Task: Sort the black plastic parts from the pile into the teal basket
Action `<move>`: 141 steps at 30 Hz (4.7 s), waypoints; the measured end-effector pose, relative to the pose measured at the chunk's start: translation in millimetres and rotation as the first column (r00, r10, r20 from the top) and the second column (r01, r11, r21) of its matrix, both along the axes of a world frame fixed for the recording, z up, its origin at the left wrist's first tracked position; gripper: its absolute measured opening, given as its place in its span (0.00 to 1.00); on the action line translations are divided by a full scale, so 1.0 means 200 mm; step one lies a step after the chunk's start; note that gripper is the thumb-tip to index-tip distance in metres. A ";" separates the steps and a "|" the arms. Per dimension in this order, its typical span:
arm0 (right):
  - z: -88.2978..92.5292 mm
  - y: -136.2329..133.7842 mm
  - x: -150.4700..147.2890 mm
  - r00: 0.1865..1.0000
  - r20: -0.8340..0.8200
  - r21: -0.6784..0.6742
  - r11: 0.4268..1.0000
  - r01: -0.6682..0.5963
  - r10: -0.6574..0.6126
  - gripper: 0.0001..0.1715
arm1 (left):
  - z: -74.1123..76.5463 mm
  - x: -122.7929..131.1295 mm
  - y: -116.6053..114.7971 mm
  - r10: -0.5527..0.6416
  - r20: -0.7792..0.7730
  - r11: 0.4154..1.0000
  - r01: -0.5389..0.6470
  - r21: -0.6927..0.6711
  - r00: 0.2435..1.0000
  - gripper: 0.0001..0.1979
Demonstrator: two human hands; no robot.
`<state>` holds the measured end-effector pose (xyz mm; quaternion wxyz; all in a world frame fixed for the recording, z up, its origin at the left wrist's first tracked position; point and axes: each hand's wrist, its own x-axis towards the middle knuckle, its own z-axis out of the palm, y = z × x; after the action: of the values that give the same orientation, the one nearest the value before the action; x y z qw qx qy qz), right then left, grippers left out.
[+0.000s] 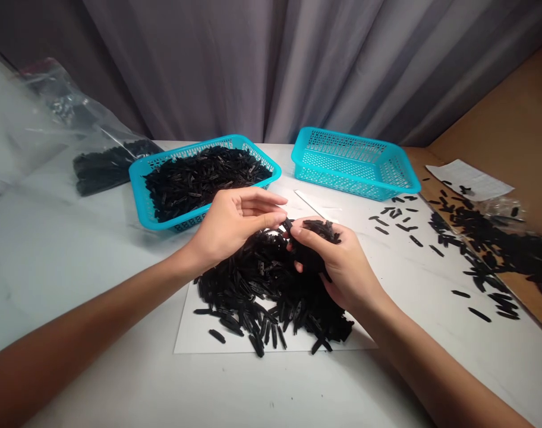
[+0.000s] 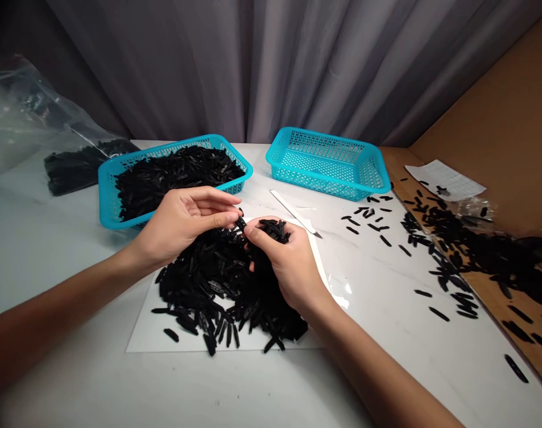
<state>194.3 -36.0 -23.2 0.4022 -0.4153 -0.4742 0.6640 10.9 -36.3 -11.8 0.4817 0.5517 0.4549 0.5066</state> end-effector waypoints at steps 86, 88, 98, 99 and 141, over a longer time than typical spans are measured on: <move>0.02 0.06 0.03 0.984 -0.118 -0.159 0.980 0.117 -0.137 0.12 | 0.05 -0.05 -0.05 -0.211 -0.885 0.845 0.533 0.049 0.415 0.04; 0.02 0.06 0.03 0.982 -0.123 -0.163 0.979 0.120 -0.141 0.12 | 0.04 -0.06 -0.03 -0.218 -0.864 0.860 0.507 0.049 0.453 0.06; 0.00 0.02 -0.01 0.973 -0.186 -0.295 0.953 0.076 -0.136 0.11 | 0.04 0.01 -0.07 -0.011 -0.728 0.840 0.402 0.365 0.685 0.12; 0.00 0.01 -0.01 0.972 -0.192 -0.300 0.951 0.069 -0.132 0.11 | 0.03 0.03 -0.08 -0.004 -0.718 0.823 0.410 0.392 0.696 0.12; 0.07 0.01 0.02 0.986 -0.163 -0.249 0.969 -0.012 -0.029 0.13 | 0.00 0.03 -0.05 0.356 -0.465 0.730 0.069 0.679 0.810 0.02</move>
<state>199.3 -34.7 -9.1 0.3879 -0.4078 -0.3503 0.7487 16.6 -46.8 -11.4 0.0507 0.7722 0.4076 0.4847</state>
